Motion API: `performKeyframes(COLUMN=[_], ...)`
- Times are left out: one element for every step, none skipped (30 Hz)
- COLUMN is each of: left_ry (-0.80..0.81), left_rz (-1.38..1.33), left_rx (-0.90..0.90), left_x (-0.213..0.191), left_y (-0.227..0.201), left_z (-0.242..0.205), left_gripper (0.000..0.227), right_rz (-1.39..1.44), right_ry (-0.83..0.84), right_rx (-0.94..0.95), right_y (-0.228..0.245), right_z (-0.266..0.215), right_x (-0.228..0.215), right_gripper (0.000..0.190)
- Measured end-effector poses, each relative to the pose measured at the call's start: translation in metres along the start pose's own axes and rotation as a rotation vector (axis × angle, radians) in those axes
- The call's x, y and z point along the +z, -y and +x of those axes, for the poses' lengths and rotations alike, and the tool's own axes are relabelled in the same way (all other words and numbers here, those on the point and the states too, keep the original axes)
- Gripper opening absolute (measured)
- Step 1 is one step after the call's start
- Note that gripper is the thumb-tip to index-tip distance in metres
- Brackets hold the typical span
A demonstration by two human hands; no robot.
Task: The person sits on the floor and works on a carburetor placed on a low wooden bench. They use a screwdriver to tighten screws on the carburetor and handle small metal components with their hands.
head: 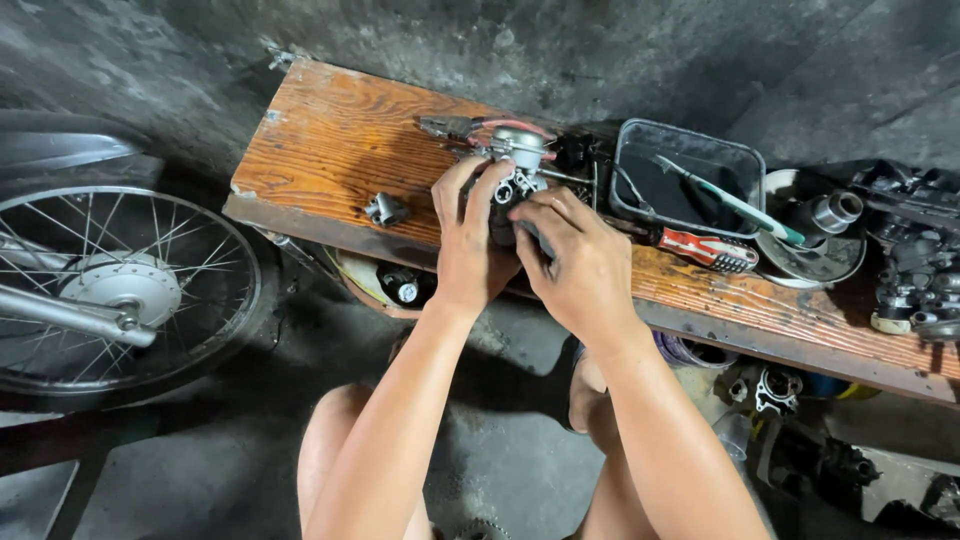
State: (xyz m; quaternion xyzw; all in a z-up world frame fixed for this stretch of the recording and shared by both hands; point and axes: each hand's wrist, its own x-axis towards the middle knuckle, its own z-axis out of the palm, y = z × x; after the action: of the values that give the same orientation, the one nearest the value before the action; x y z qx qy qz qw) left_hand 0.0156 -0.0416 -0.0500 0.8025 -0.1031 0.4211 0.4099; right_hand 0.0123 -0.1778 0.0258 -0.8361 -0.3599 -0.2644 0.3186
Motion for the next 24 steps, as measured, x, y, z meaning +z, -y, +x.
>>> performKeyframes(left_ry=[-0.004, -0.008, -0.008, -0.008, -0.018, -0.028, -0.030, -0.040, -0.050, -0.051, -0.063, -0.076, -0.074, -0.077, -0.081, -0.081, -0.079, -0.077, -0.076, -0.080, -0.086, -0.087, -0.091, -0.094], left_rz=[0.001, 0.022, 0.042, 0.041, 0.046, 0.052, 0.053, 0.053, 0.055, 0.059, 0.063, 0.067, 0.066, 0.064, 0.064, 0.065, 0.089, 0.113, 0.114, 0.093, 0.071, 0.071, 0.067, 0.064], left_rx=[0.005, 0.033, 0.056, 0.056, 0.049, 0.043, 0.042, 0.044, 0.046, 0.044, 0.041, 0.038, 0.036, 0.034, 0.033, 0.032, 0.036, 0.040, 0.040, 0.038, 0.042, 0.047, 0.042, 0.037], left_x=[-0.001, -0.002, -0.004, 0.000, 0.004, 0.007, 0.008, 0.009, 0.009, 0.009, 0.010, 0.011, 0.007, 0.004, 0.000, -0.002, -0.004, -0.007, -0.002, 0.003, 0.009, 0.009, 0.009, 0.009], left_y=[-0.003, -0.005, -0.008, -0.004, 0.001, 0.005, 0.006, 0.008, 0.009, 0.008, 0.008, 0.007, 0.002, -0.003, -0.007, -0.011, -0.015, -0.019, -0.012, -0.005, 0.003, 0.004, 0.005, 0.006], left_z=[0.001, 0.003, 0.002, 0.001, -0.001, -0.003, -0.004, -0.004, -0.006, -0.005, -0.005, -0.004, -0.002, 0.000, 0.003, 0.005, 0.007, 0.009, 0.005, 0.000, -0.002, -0.001, -0.002, -0.002], left_gripper=[0.083, 0.076, 0.068, 0.068, 0.075, 0.084, 0.084, 0.083, 0.083, 0.083, 0.079, 0.075, 0.075, 0.067, 0.059, 0.059, 0.059, 0.060, 0.060, 0.068, 0.076, 0.076, 0.079, 0.083], right_rz=[-0.001, 0.133, 0.266, 0.264, 0.291, 0.317, 0.318, 0.321, 0.326, 0.329, 0.287, 0.244, 0.244, 0.209, 0.175, 0.177, 0.133, 0.089, 0.090, 0.067, 0.043, 0.042, 0.015, -0.012], right_ry=[-0.004, 0.002, 0.013, 0.013, -0.060, -0.133, -0.131, -0.173, -0.215, -0.213, -0.198, -0.183, -0.182, -0.171, -0.161, -0.161, -0.150, -0.140, -0.140, -0.126, -0.116, -0.120, -0.104, -0.087], right_rx=[-0.006, 0.042, 0.095, 0.094, 0.132, 0.169, 0.168, 0.159, 0.151, 0.150, 0.130, 0.110, 0.112, 0.120, 0.125, 0.125, 0.154, 0.183, 0.184, 0.187, 0.188, 0.186, 0.198, 0.210], right_y=[-0.003, -0.006, -0.008, -0.013, -0.018, -0.023, -0.022, -0.021, -0.020, -0.019, -0.017, -0.016, -0.010, -0.005, 0.001, 0.004, 0.008, 0.012, 0.018, 0.024, 0.029, 0.025, 0.022, 0.019], right_z=[0.001, 0.001, 0.000, 0.000, -0.002, -0.003, -0.001, 0.001, 0.002, 0.004, 0.005, 0.006, 0.005, 0.003, 0.002, 0.001, 0.000, -0.001, 0.000, 0.001, 0.004, 0.001, -0.003, -0.007], right_x=[-0.002, -0.003, -0.005, -0.004, -0.001, 0.001, 0.003, 0.004, 0.006, 0.009, 0.012, 0.015, 0.015, 0.015, 0.016, 0.015, 0.014, 0.012, 0.009, 0.006, 0.002, 0.004, 0.006, 0.007], right_gripper=[0.010, 0.010, 0.011, 0.011, 0.011, 0.011, 0.011, 0.012, 0.014, 0.014, 0.016, 0.018, 0.018, 0.018, 0.018, 0.018, 0.019, 0.020, 0.020, 0.018, 0.016, 0.016, 0.014, 0.012])
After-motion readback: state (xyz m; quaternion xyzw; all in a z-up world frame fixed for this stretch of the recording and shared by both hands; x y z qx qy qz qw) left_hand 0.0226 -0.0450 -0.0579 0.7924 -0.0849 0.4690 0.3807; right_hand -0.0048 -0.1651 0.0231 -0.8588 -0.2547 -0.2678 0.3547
